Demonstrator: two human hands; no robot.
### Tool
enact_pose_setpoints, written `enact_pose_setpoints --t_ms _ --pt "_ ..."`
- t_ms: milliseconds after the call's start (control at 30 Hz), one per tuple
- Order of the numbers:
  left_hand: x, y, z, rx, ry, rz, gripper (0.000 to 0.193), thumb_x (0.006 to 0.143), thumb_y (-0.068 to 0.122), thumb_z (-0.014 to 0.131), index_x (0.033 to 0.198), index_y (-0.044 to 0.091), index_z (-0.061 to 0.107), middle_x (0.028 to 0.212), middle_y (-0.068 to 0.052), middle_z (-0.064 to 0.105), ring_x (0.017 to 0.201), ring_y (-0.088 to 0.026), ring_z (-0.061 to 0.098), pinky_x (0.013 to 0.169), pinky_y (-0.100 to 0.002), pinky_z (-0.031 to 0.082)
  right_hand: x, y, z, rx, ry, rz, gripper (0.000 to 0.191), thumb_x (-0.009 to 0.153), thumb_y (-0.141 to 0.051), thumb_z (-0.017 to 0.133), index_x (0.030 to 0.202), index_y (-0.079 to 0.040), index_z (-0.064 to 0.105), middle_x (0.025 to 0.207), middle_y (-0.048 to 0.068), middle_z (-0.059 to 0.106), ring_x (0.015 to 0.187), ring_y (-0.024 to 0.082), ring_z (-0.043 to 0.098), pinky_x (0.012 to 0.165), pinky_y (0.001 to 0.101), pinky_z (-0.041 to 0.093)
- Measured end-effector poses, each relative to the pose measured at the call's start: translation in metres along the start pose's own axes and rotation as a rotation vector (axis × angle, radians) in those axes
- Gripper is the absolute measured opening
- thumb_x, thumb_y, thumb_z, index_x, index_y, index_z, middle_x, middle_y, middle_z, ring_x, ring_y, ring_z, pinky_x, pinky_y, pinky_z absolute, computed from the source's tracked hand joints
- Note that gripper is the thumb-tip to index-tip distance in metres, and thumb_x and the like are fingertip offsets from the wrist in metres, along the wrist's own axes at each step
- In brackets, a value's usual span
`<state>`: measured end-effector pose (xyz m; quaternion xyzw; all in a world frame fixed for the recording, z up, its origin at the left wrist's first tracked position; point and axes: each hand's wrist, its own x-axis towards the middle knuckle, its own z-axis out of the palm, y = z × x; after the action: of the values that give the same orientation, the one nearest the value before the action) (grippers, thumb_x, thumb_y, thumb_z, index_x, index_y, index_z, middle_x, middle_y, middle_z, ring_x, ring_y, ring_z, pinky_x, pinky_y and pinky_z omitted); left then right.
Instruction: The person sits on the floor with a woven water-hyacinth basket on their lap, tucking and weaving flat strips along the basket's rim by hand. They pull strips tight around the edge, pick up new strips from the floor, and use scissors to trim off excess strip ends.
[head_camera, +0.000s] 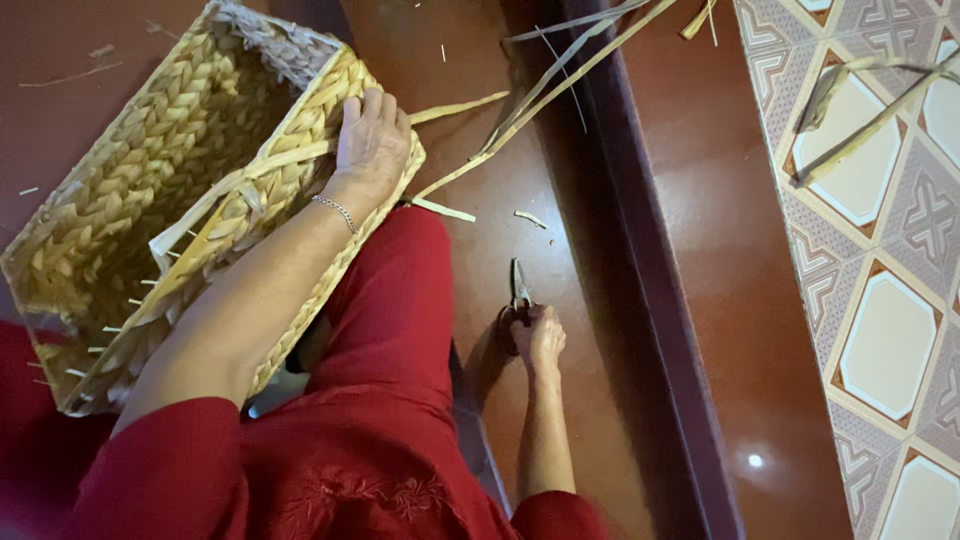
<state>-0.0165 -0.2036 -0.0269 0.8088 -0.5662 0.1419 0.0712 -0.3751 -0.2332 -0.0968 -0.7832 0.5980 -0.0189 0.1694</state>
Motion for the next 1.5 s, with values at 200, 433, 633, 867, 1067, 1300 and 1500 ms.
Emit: enact_pose_setpoints --t_ms 200,433,633,867,1067,1300,1500 --pt "0.000 0.006 -0.026 -0.477 -0.212 -0.191 0.018 0.094 0.008 0.055 0.108 0.002 0.064 0.100 -0.021 0.067 0.096 -0.039 0.061 0.084 -0.052 0.045 -0.005 -0.004 -0.006 0.283 0.006 0.070 0.047 0.073 -0.017 0.081 0.116 -0.007 0.064 0.098 0.014 0.072 0.089 0.032 0.071 0.079 0.0432 0.056" --pt "-0.042 0.029 -0.040 -1.091 -0.446 -0.341 0.023 0.100 0.025 0.059 0.109 0.010 0.073 0.080 -0.017 0.071 0.066 -0.029 0.069 0.062 -0.044 0.053 -0.017 -0.008 -0.001 1.277 -0.264 0.133 0.053 0.094 -0.025 0.072 0.141 -0.009 0.054 0.086 0.000 0.059 0.066 0.011 0.048 0.054 0.0257 0.035" --pt "-0.069 0.051 -0.019 -1.077 -0.277 -0.154 0.015 0.094 0.019 0.068 0.094 0.005 0.075 0.089 -0.016 0.073 0.079 -0.030 0.071 0.069 -0.041 0.055 -0.030 -0.029 0.005 1.297 -0.535 -0.106 0.062 0.106 -0.051 0.053 0.143 -0.002 0.048 0.092 0.001 0.058 0.073 0.011 0.058 0.060 0.0265 0.047" --pt "-0.070 0.073 -0.023 -1.167 -0.226 -0.071 0.013 0.092 0.017 0.074 0.094 0.004 0.073 0.089 -0.015 0.069 0.082 -0.032 0.070 0.071 -0.041 0.055 -0.032 -0.048 0.000 1.171 -0.495 -0.401 0.080 0.104 -0.066 0.043 0.155 -0.005 0.046 0.095 -0.001 0.058 0.076 0.008 0.052 0.063 0.0245 0.043" --pt "-0.068 0.088 -0.023 -1.147 -0.283 -0.051 0.013 0.089 0.017 0.075 0.092 0.004 0.074 0.084 -0.014 0.066 0.077 -0.033 0.068 0.069 -0.042 0.054 -0.034 -0.058 0.002 1.101 -0.507 -0.223 0.077 0.104 -0.063 0.044 0.152 -0.004 0.047 0.081 -0.003 0.053 0.064 0.007 0.048 0.055 0.0237 0.041" --pt "-0.067 0.095 -0.020 -1.068 -0.269 0.004 0.013 0.088 0.018 0.076 0.092 0.005 0.074 0.083 -0.014 0.065 0.079 -0.035 0.066 0.070 -0.046 0.053 -0.037 -0.061 0.008 1.198 -0.502 -0.151 0.054 0.108 -0.046 0.041 0.138 -0.003 0.055 0.072 -0.004 0.046 0.055 0.006 0.042 0.047 0.0236 0.036" --pt "-0.066 0.100 -0.020 -0.957 -0.333 -0.028 0.012 0.088 0.020 0.074 0.092 0.009 0.076 0.087 -0.012 0.064 0.085 -0.034 0.066 0.075 -0.047 0.053 -0.037 -0.065 0.008 1.073 -0.408 -0.098 0.049 0.116 -0.039 0.041 0.097 0.001 0.059 0.066 -0.003 0.050 0.054 0.007 0.046 0.047 0.0256 0.037"
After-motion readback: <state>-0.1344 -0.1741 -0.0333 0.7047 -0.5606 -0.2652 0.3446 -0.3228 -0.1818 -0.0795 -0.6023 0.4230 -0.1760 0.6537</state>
